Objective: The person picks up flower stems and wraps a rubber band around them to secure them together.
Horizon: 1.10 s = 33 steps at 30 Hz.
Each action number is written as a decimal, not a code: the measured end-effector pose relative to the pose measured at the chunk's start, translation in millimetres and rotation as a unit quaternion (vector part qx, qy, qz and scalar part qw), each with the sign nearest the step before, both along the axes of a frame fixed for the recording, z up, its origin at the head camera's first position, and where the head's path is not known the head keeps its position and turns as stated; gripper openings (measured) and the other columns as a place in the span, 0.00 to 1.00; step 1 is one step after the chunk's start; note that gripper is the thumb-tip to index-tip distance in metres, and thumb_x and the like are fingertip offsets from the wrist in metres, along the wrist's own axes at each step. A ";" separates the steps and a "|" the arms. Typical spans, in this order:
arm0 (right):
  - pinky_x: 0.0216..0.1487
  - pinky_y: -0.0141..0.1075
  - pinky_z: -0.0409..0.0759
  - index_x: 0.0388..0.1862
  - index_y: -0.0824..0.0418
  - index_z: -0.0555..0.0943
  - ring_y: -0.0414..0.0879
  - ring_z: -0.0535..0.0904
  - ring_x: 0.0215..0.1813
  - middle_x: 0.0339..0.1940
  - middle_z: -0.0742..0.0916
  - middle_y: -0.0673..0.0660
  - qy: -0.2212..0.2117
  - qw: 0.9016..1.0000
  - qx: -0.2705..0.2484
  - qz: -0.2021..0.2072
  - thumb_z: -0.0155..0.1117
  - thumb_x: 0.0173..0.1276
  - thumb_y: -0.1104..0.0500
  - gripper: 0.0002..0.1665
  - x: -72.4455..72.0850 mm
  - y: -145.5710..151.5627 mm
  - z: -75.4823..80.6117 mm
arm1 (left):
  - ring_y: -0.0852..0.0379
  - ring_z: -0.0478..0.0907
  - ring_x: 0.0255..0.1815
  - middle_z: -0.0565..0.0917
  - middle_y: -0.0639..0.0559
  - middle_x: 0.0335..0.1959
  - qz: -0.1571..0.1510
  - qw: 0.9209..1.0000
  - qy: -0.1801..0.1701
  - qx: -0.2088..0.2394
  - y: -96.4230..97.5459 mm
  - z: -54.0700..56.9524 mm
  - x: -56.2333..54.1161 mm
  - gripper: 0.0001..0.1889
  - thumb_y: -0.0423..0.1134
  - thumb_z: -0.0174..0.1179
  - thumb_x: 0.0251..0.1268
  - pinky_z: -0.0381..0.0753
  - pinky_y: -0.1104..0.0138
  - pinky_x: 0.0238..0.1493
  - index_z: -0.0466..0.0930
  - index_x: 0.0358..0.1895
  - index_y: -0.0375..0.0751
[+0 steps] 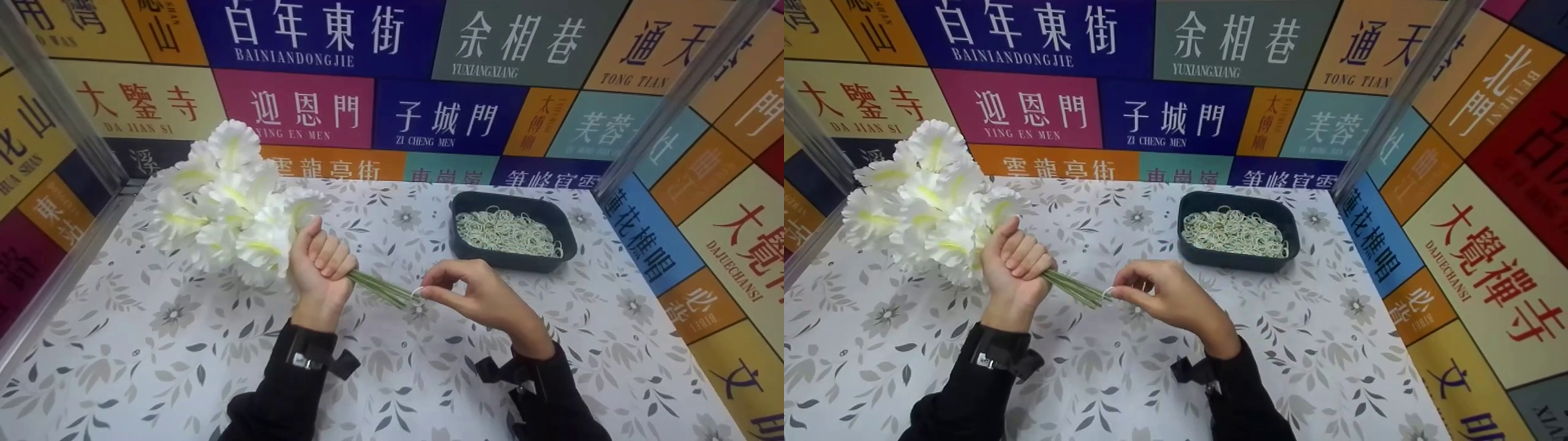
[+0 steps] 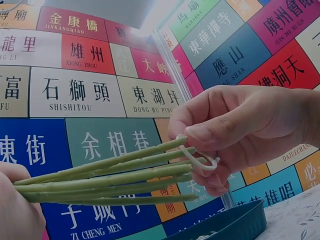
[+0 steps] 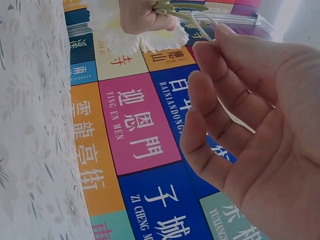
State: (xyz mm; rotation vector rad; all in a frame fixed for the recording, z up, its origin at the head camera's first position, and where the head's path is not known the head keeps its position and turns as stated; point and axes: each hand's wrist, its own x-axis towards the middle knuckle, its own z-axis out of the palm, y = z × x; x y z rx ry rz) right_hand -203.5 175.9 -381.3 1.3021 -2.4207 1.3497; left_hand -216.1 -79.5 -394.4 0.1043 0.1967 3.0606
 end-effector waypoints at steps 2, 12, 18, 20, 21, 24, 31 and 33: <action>0.38 0.31 0.83 0.37 0.58 0.85 0.38 0.84 0.33 0.31 0.89 0.49 0.000 1.000 0.001 -0.001 0.70 0.67 0.60 0.03 0.8 -2.1 -0.7 | 0.66 0.43 0.08 0.61 0.60 0.02 -0.001 1.000 0.002 0.001 0.1 0.0 0.7 0.31 0.42 0.39 0.80 0.44 0.75 0.09 0.58 0.08 0.49; 0.37 0.31 0.83 0.37 0.56 0.86 0.39 0.83 0.31 0.30 0.89 0.49 0.007 1.000 -0.013 -0.005 0.70 0.66 0.61 0.02 4.5 -11.8 -1.4 | 0.66 0.44 0.07 0.61 0.60 0.02 -0.008 1.000 -0.002 -0.007 4.1 2.4 3.0 0.32 0.43 0.41 0.80 0.46 0.75 0.08 0.58 0.07 0.50; 0.35 0.30 0.83 0.38 0.54 0.86 0.37 0.83 0.30 0.29 0.89 0.47 0.020 1.000 -0.014 -0.009 0.70 0.67 0.59 0.02 4.4 -17.3 -3.5 | 0.66 0.43 0.08 0.60 0.61 0.02 -0.014 1.000 0.004 -0.012 7.3 1.5 4.3 0.31 0.43 0.39 0.80 0.45 0.75 0.08 0.58 0.08 0.50; 0.34 0.30 0.82 0.38 0.54 0.86 0.36 0.82 0.30 0.29 0.88 0.47 0.025 1.000 -0.013 -0.014 0.70 0.67 0.59 0.02 4.3 -18.6 -4.4 | 0.66 0.43 0.08 0.59 0.61 0.02 -0.017 1.000 0.006 -0.010 8.9 1.4 4.6 0.31 0.42 0.38 0.80 0.44 0.75 0.09 0.58 0.08 0.50; 0.33 0.29 0.81 0.38 0.53 0.86 0.36 0.82 0.30 0.29 0.88 0.47 0.027 0.999 -0.011 -0.016 0.70 0.67 0.59 0.02 4.2 -19.3 -4.8 | 0.66 0.42 0.08 0.59 0.61 0.03 -0.019 1.000 0.008 -0.009 9.9 1.5 4.8 0.31 0.42 0.38 0.80 0.43 0.75 0.09 0.57 0.08 0.50; 0.31 0.29 0.79 0.38 0.53 0.86 0.36 0.80 0.29 0.29 0.88 0.47 0.032 0.999 -0.010 -0.023 0.70 0.67 0.58 0.02 4.6 -21.1 -5.8 | 0.66 0.42 0.09 0.58 0.61 0.03 -0.026 1.000 0.010 -0.008 13.6 1.9 5.6 0.31 0.42 0.37 0.80 0.43 0.76 0.09 0.56 0.08 0.50; 0.32 0.29 0.81 0.38 0.54 0.86 0.35 0.80 0.30 0.30 0.88 0.47 0.035 0.999 -0.015 -0.035 0.70 0.67 0.57 0.03 5.6 -25.3 -9.2 | 0.66 0.42 0.09 0.59 0.61 0.03 -0.043 0.999 0.009 -0.021 22.9 0.6 8.5 0.31 0.43 0.38 0.80 0.43 0.76 0.10 0.56 0.08 0.51; 0.32 0.29 0.81 0.38 0.54 0.85 0.35 0.80 0.30 0.30 0.88 0.48 0.038 0.999 -0.018 -0.033 0.70 0.67 0.57 0.03 5.9 -26.7 -9.9 | 0.67 0.42 0.09 0.60 0.61 0.03 -0.049 0.998 0.007 -0.024 25.6 -0.1 9.4 0.31 0.43 0.38 0.81 0.43 0.76 0.10 0.57 0.08 0.51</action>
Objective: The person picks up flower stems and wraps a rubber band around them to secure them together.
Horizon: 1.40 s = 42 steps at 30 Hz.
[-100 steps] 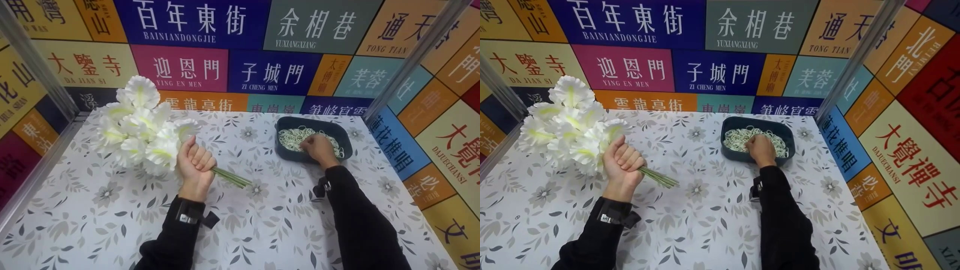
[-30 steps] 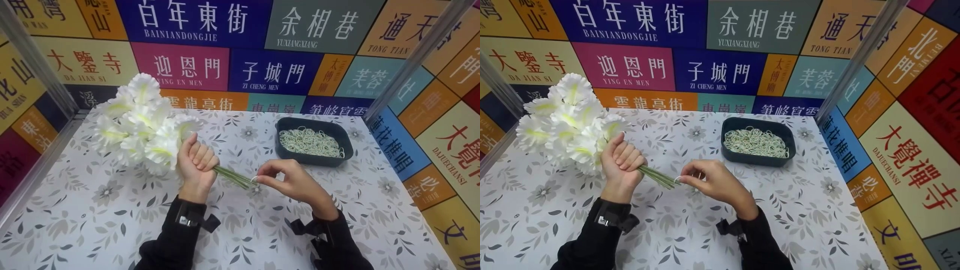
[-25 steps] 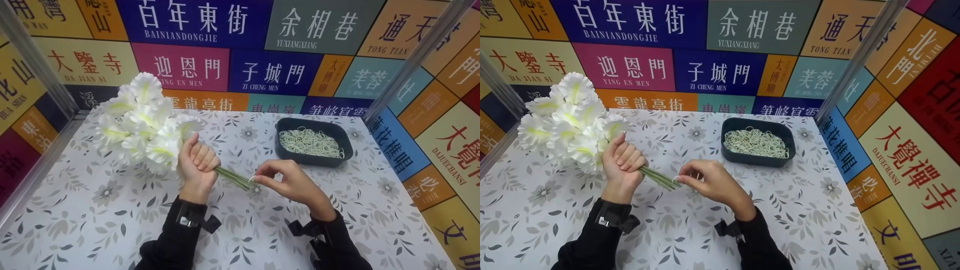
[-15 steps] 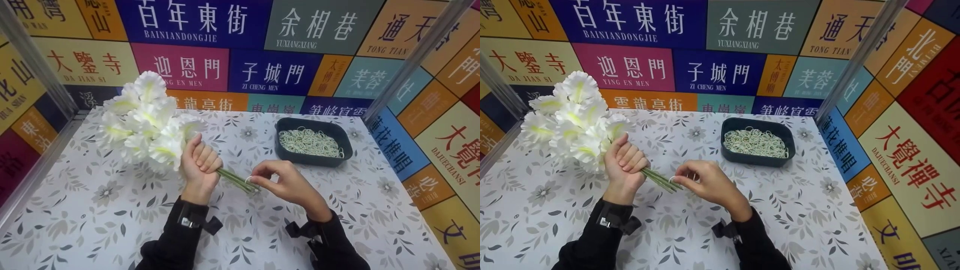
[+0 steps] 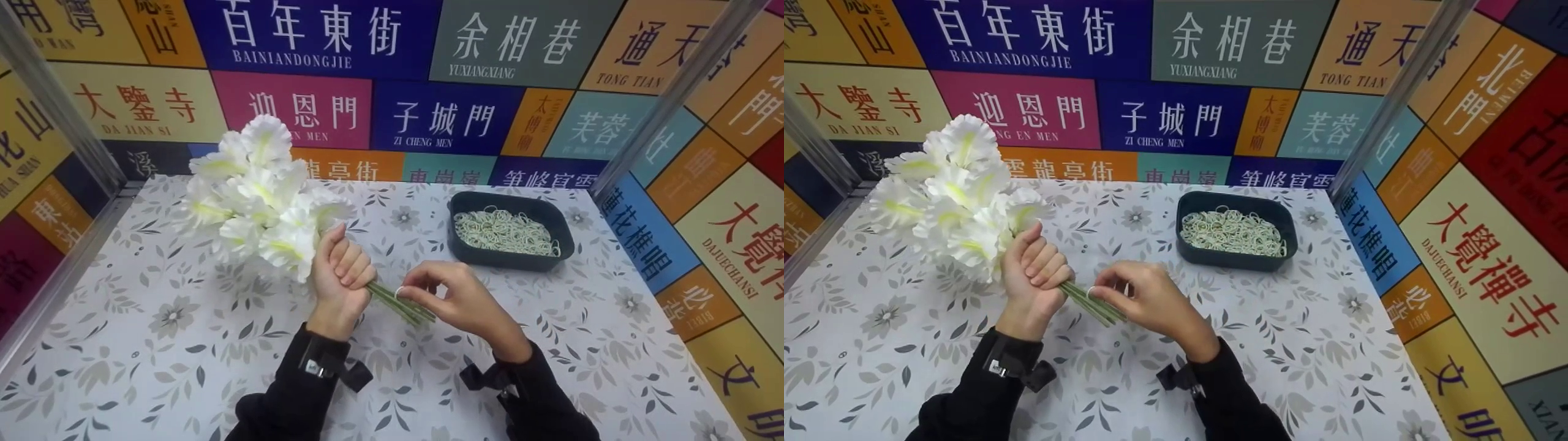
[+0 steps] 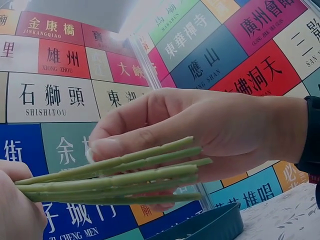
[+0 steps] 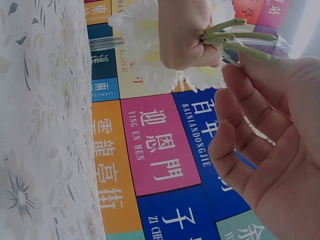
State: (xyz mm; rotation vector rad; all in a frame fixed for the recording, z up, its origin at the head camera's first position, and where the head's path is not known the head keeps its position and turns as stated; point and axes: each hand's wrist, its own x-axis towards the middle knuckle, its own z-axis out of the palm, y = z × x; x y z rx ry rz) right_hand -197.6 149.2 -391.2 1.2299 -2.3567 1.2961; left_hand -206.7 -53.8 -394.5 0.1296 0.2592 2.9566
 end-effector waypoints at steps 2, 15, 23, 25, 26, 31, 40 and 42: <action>0.32 0.29 0.82 0.38 0.55 0.85 0.36 0.81 0.30 0.30 0.88 0.48 0.004 1.000 -0.002 0.001 0.70 0.67 0.57 0.03 0.1 -1.4 -0.6 | 0.67 0.42 0.09 0.60 0.61 0.03 -0.007 1.000 -0.001 -0.002 2.4 -0.7 0.9 0.31 0.44 0.38 0.81 0.43 0.76 0.10 0.57 0.08 0.51; 0.32 0.29 0.81 0.39 0.57 0.83 0.39 0.81 0.29 0.31 0.88 0.49 0.011 0.999 -0.021 -0.028 0.68 0.68 0.60 0.03 -3.2 -3.5 -4.6 | 0.66 0.42 0.09 0.57 0.62 0.04 -0.034 0.999 0.008 -0.027 11.1 -1.4 6.2 0.31 0.44 0.38 0.81 0.43 0.76 0.10 0.57 0.08 0.52; 0.30 0.32 0.81 0.40 0.58 0.79 0.43 0.81 0.27 0.29 0.86 0.51 -0.022 0.999 -0.025 -0.035 0.64 0.70 0.66 0.04 -7.2 -8.0 -10.7 | 0.67 0.43 0.08 0.59 0.62 0.03 -0.047 0.999 0.004 -0.008 11.7 2.8 9.5 0.31 0.44 0.38 0.81 0.44 0.76 0.09 0.57 0.08 0.51; 0.28 0.31 0.81 0.40 0.58 0.78 0.45 0.81 0.26 0.28 0.86 0.52 -0.023 0.999 -0.029 -0.039 0.63 0.71 0.66 0.04 -7.6 -10.0 -12.3 | 0.67 0.43 0.08 0.59 0.62 0.03 -0.050 0.999 0.004 -0.006 11.9 3.8 10.3 0.31 0.44 0.38 0.81 0.44 0.76 0.08 0.57 0.08 0.51; 0.27 0.31 0.80 0.40 0.59 0.78 0.45 0.81 0.26 0.28 0.85 0.52 -0.022 0.998 -0.030 -0.042 0.63 0.71 0.66 0.03 -7.8 -10.9 -13.4 | 0.67 0.44 0.08 0.60 0.62 0.03 -0.052 0.999 0.004 -0.005 12.0 4.3 10.7 0.31 0.44 0.38 0.81 0.45 0.76 0.08 0.58 0.08 0.51; 0.24 0.29 0.77 0.41 0.63 0.75 0.46 0.79 0.23 0.25 0.84 0.54 0.004 0.999 -0.026 -0.041 0.60 0.73 0.65 0.03 -10.5 -16.5 -20.5 | 0.66 0.45 0.07 0.63 0.61 0.02 -0.057 0.998 -0.002 0.002 11.2 7.4 12.0 0.32 0.44 0.38 0.80 0.48 0.76 0.07 0.58 0.07 0.51; 0.25 0.26 0.77 0.46 0.59 0.76 0.36 0.76 0.24 0.27 0.84 0.52 -0.047 0.997 0.043 -0.041 0.53 0.78 0.61 0.05 3.0 -38.6 -34.4 | 0.66 0.46 0.06 0.63 0.59 0.01 0.007 0.999 0.000 0.052 -2.2 12.1 10.8 0.31 0.43 0.40 0.80 0.48 0.74 0.07 0.59 0.07 0.50; 0.23 0.24 0.76 0.52 0.60 0.77 0.38 0.77 0.21 0.25 0.85 0.52 -0.043 0.997 0.054 -0.021 0.52 0.79 0.60 0.09 9.2 -45.3 -38.6 | 0.66 0.46 0.06 0.63 0.59 0.01 0.027 0.997 0.005 0.068 -6.4 12.4 10.0 0.32 0.43 0.39 0.80 0.47 0.74 0.07 0.59 0.07 0.49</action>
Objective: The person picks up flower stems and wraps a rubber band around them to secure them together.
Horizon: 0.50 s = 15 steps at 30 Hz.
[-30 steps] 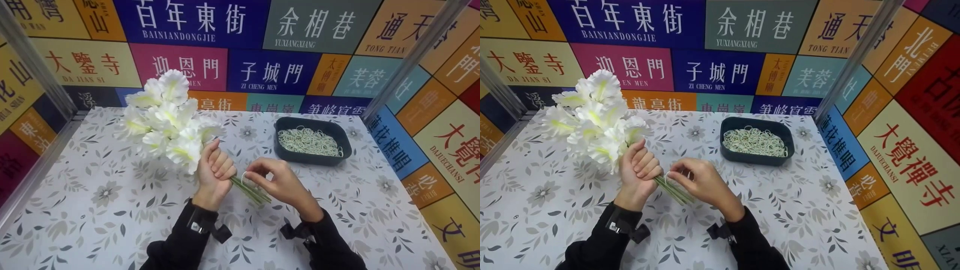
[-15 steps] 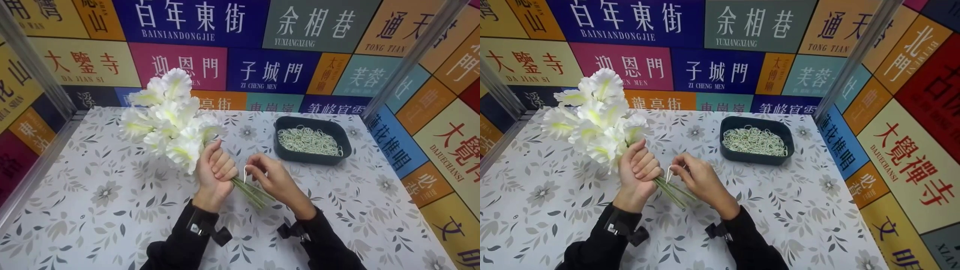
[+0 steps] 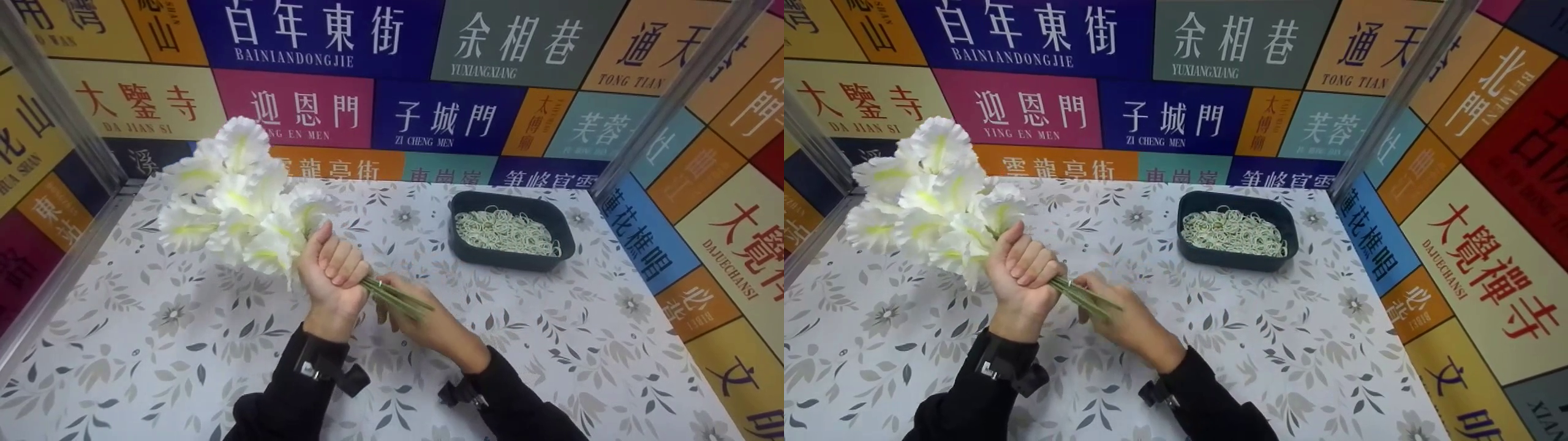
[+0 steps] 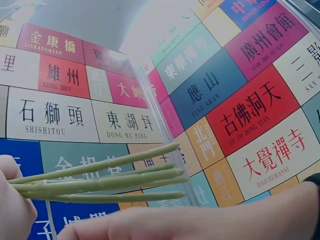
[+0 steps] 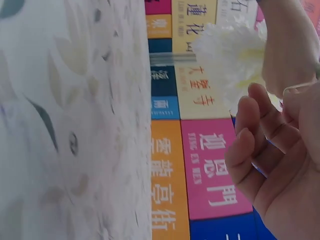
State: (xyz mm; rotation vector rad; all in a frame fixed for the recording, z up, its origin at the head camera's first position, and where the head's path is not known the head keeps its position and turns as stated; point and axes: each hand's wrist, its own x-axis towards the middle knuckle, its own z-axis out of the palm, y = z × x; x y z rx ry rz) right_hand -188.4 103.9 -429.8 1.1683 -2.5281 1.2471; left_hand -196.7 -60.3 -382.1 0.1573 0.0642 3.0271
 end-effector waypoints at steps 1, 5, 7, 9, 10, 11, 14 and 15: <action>0.21 0.23 0.75 0.55 0.61 0.76 0.38 0.77 0.19 0.24 0.86 0.52 -0.004 1.000 0.003 0.013 0.51 0.80 0.60 0.11 3.3 -3.0 -2.0 | 0.66 0.45 0.07 0.63 0.59 0.01 0.009 1.000 0.002 0.008 -1.9 0.0 -0.5 0.32 0.43 0.38 0.80 0.47 0.74 0.07 0.59 0.07 0.49; 0.20 0.22 0.74 0.55 0.60 0.76 0.36 0.77 0.18 0.20 0.85 0.51 -0.038 0.998 0.019 0.035 0.49 0.82 0.53 0.15 18.0 -14.0 -4.4 | 0.65 0.44 0.07 0.61 0.58 0.01 0.041 0.999 0.008 0.019 -8.5 1.1 -2.2 0.33 0.43 0.36 0.81 0.45 0.73 0.08 0.59 0.06 0.48; 0.19 0.23 0.74 0.48 0.58 0.77 0.33 0.75 0.18 0.19 0.85 0.50 -0.060 0.997 0.026 0.033 0.48 0.82 0.51 0.14 23.9 -17.9 -1.5 | 0.65 0.43 0.08 0.60 0.58 0.01 0.058 0.998 0.010 0.019 -11.5 1.9 -2.9 0.33 0.43 0.35 0.81 0.45 0.73 0.08 0.60 0.06 0.47; 0.18 0.23 0.74 0.39 0.56 0.76 0.31 0.74 0.17 0.18 0.85 0.48 -0.062 0.997 0.028 0.029 0.47 0.82 0.50 0.15 28.7 -20.8 1.9 | 0.65 0.43 0.08 0.59 0.59 0.02 0.076 0.997 0.014 0.024 -14.4 2.2 -3.8 0.34 0.43 0.35 0.81 0.44 0.73 0.08 0.60 0.06 0.47; 0.17 0.22 0.73 0.37 0.56 0.76 0.28 0.73 0.16 0.18 0.84 0.48 -0.054 0.998 0.028 0.026 0.48 0.82 0.50 0.15 30.8 -21.8 3.6 | 0.65 0.43 0.08 0.59 0.58 0.02 0.082 0.996 0.016 0.031 -15.8 2.0 -4.3 0.34 0.43 0.35 0.81 0.43 0.73 0.09 0.60 0.06 0.47; 0.16 0.22 0.73 0.36 0.56 0.76 0.27 0.72 0.15 0.17 0.84 0.48 -0.052 0.998 0.025 0.026 0.48 0.82 0.50 0.15 32.7 -22.3 5.0 | 0.65 0.43 0.08 0.59 0.58 0.02 0.090 0.995 0.016 0.035 -16.9 1.7 -4.7 0.34 0.43 0.36 0.81 0.43 0.73 0.09 0.60 0.06 0.47; 0.14 0.19 0.70 0.35 0.57 0.76 0.25 0.70 0.14 0.15 0.83 0.48 -0.031 0.999 0.020 0.025 0.50 0.81 0.52 0.15 37.9 -23.1 8.6 | 0.65 0.43 0.07 0.59 0.58 0.01 0.113 0.993 0.013 0.034 -18.3 -0.4 -6.1 0.34 0.43 0.36 0.81 0.42 0.73 0.08 0.60 0.06 0.47; 0.14 0.18 0.69 0.34 0.57 0.76 0.24 0.69 0.14 0.14 0.83 0.48 -0.013 0.999 0.020 0.026 0.50 0.81 0.53 0.14 39.3 -23.1 9.7 | 0.64 0.43 0.07 0.60 0.58 0.01 0.118 0.992 0.010 0.030 -18.3 -1.2 -6.4 0.34 0.43 0.36 0.81 0.43 0.73 0.08 0.60 0.06 0.47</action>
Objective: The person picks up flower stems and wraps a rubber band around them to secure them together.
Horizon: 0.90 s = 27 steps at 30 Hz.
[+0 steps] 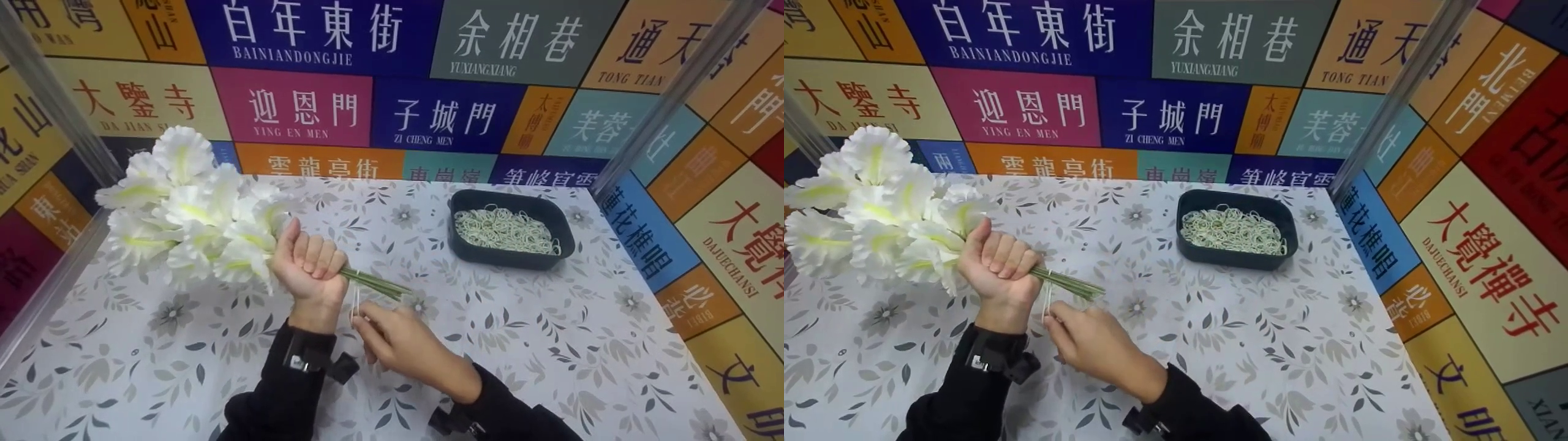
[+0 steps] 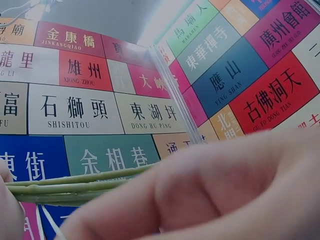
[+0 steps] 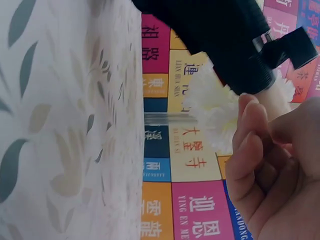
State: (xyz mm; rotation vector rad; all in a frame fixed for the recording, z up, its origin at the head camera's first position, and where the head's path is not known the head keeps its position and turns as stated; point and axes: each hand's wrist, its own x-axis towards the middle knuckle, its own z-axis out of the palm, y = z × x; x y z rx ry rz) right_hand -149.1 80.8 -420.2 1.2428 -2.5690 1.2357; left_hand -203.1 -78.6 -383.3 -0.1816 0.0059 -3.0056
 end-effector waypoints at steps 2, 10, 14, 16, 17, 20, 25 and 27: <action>0.15 0.16 0.64 0.34 0.58 0.76 0.25 0.65 0.14 0.13 0.80 0.48 0.046 0.999 -0.002 0.000 0.52 0.80 0.56 0.13 2.8 0.9 3.4 | 0.64 0.43 0.07 0.61 0.58 0.01 0.010 1.000 -0.005 -0.014 0.9 -0.7 -0.3 0.34 0.43 0.36 0.81 0.43 0.72 0.07 0.60 0.06 0.47; 0.18 0.15 0.57 0.37 0.57 0.79 0.27 0.59 0.17 0.14 0.73 0.45 0.175 0.983 -0.037 -0.026 0.57 0.76 0.61 0.05 9.5 10.8 23.8 | 0.65 0.43 0.07 0.60 0.59 0.01 0.023 0.998 0.010 -0.065 6.9 2.0 2.5 0.33 0.41 0.35 0.81 0.42 0.74 0.08 0.61 0.07 0.49; 0.16 0.16 0.61 0.40 0.58 0.81 0.29 0.61 0.15 0.14 0.74 0.46 0.189 0.979 -0.074 -0.030 0.59 0.73 0.65 0.04 7.2 20.4 34.0 | 0.65 0.43 0.07 0.59 0.60 0.02 0.016 0.997 0.019 -0.071 12.4 2.6 3.6 0.33 0.41 0.34 0.81 0.42 0.74 0.09 0.61 0.07 0.49; 0.16 0.16 0.61 0.41 0.59 0.81 0.30 0.62 0.14 0.14 0.75 0.46 0.197 0.976 -0.082 -0.036 0.60 0.72 0.66 0.05 4.6 26.4 38.1 | 0.65 0.43 0.07 0.58 0.60 0.02 0.012 0.997 0.023 -0.076 15.3 2.0 3.5 0.32 0.41 0.34 0.81 0.43 0.74 0.09 0.61 0.07 0.49; 0.15 0.16 0.62 0.41 0.59 0.82 0.30 0.62 0.14 0.14 0.75 0.46 0.206 0.974 -0.082 -0.040 0.60 0.71 0.67 0.05 3.2 29.5 40.0 | 0.65 0.43 0.07 0.58 0.60 0.02 0.008 0.997 0.025 -0.078 16.9 1.4 3.5 0.32 0.41 0.34 0.81 0.43 0.74 0.09 0.61 0.07 0.49; 0.16 0.16 0.61 0.41 0.59 0.82 0.30 0.63 0.14 0.15 0.77 0.46 0.229 0.969 -0.066 -0.058 0.62 0.70 0.66 0.04 -0.8 38.0 44.4 | 0.65 0.43 0.07 0.58 0.60 0.02 -0.012 0.996 0.023 -0.084 21.6 -0.8 3.4 0.32 0.41 0.33 0.80 0.43 0.74 0.09 0.61 0.07 0.50; 0.16 0.17 0.60 0.40 0.57 0.82 0.29 0.62 0.15 0.14 0.77 0.46 0.190 0.980 -0.057 -0.018 0.63 0.71 0.64 0.03 -3.4 43.4 46.1 | 0.65 0.42 0.08 0.60 0.61 0.02 -0.019 0.995 0.011 -0.099 25.2 -4.3 3.3 0.32 0.41 0.33 0.80 0.43 0.75 0.10 0.61 0.07 0.50; 0.14 0.17 0.59 0.40 0.58 0.82 0.28 0.61 0.15 0.13 0.76 0.47 0.141 0.988 -0.063 0.026 0.61 0.72 0.64 0.03 -2.7 41.3 44.6 | 0.65 0.43 0.08 0.60 0.61 0.02 -0.014 0.995 0.012 -0.094 24.5 -4.6 3.5 0.32 0.41 0.34 0.80 0.43 0.75 0.10 0.61 0.08 0.50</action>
